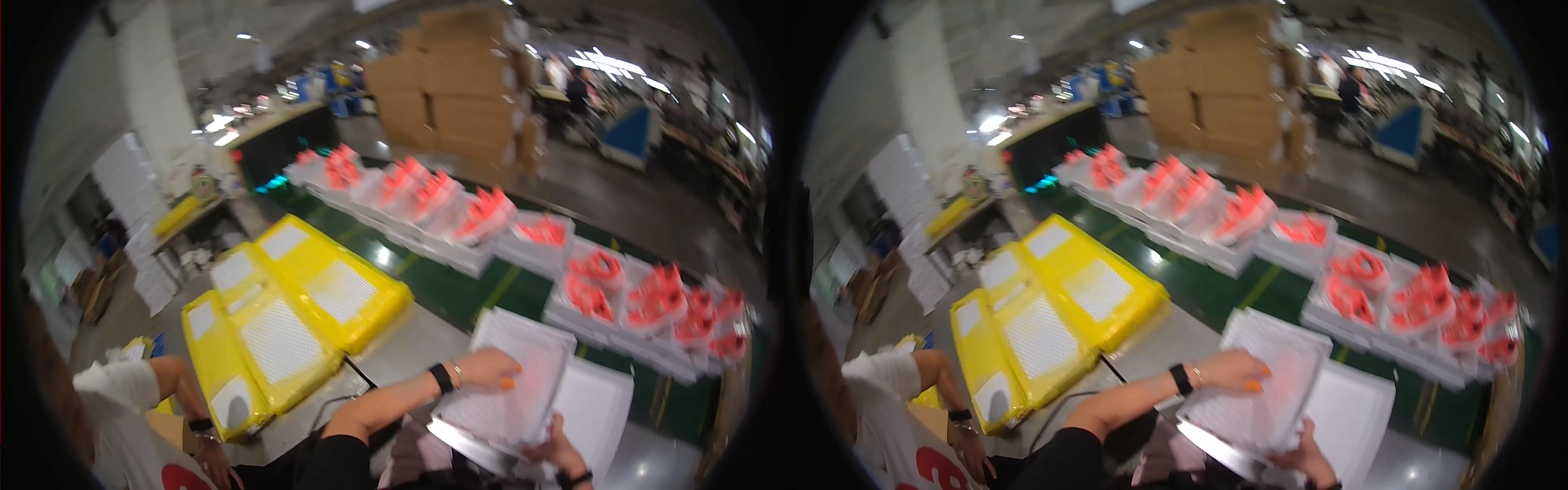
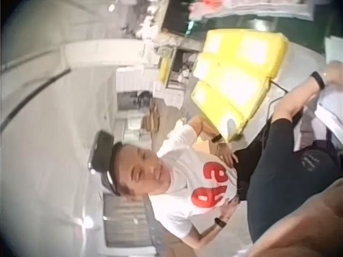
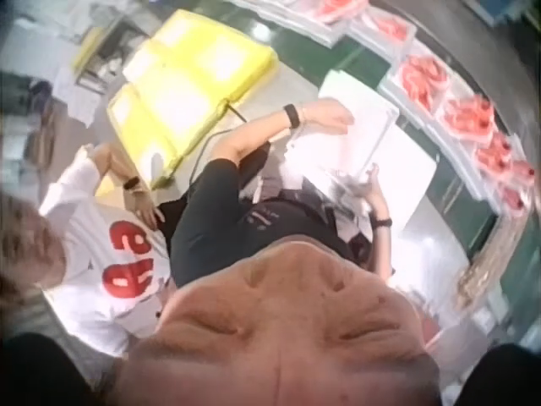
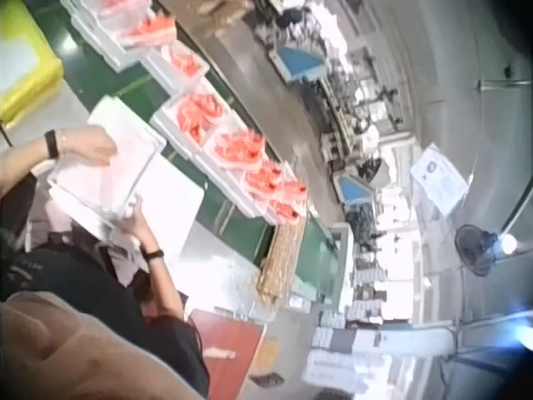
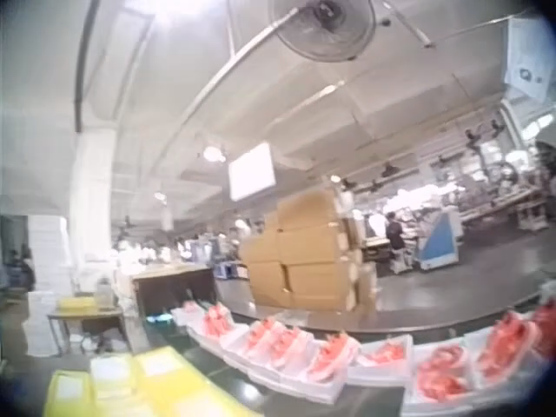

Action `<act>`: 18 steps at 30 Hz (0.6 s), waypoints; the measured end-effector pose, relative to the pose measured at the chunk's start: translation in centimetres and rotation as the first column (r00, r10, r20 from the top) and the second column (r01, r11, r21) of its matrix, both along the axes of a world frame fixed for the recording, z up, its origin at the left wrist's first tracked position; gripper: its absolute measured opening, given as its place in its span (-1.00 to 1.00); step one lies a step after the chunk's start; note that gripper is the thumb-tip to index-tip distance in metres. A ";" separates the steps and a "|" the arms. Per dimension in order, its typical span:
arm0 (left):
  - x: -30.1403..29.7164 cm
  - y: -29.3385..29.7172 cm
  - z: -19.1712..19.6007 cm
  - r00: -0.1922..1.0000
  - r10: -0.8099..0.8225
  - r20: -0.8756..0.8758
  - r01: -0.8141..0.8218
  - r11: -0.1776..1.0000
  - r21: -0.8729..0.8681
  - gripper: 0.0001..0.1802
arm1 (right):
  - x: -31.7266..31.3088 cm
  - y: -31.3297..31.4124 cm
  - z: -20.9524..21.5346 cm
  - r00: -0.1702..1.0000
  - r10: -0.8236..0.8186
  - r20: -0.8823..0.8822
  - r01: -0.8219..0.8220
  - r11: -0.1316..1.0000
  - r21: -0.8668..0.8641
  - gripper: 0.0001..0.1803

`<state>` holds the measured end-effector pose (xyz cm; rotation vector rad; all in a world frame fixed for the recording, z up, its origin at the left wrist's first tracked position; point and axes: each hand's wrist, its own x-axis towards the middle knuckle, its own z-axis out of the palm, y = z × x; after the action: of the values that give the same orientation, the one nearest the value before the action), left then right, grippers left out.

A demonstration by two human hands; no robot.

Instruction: Packing pairs of pink shoes into branded boxes on a production line.

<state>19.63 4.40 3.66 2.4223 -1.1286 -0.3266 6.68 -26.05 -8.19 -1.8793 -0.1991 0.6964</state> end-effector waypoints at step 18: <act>-3.5 -3.8 3.7 0.953 0.010 -0.303 -0.104 0.950 -0.294 -0.43 | -6.2 -5.1 12.2 0.924 -0.211 0.320 0.352 0.798 -0.489 -0.44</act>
<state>16.10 0.62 7.31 2.0457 -0.8978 -0.4452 0.49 -31.14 4.05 -2.4777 0.1432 0.3134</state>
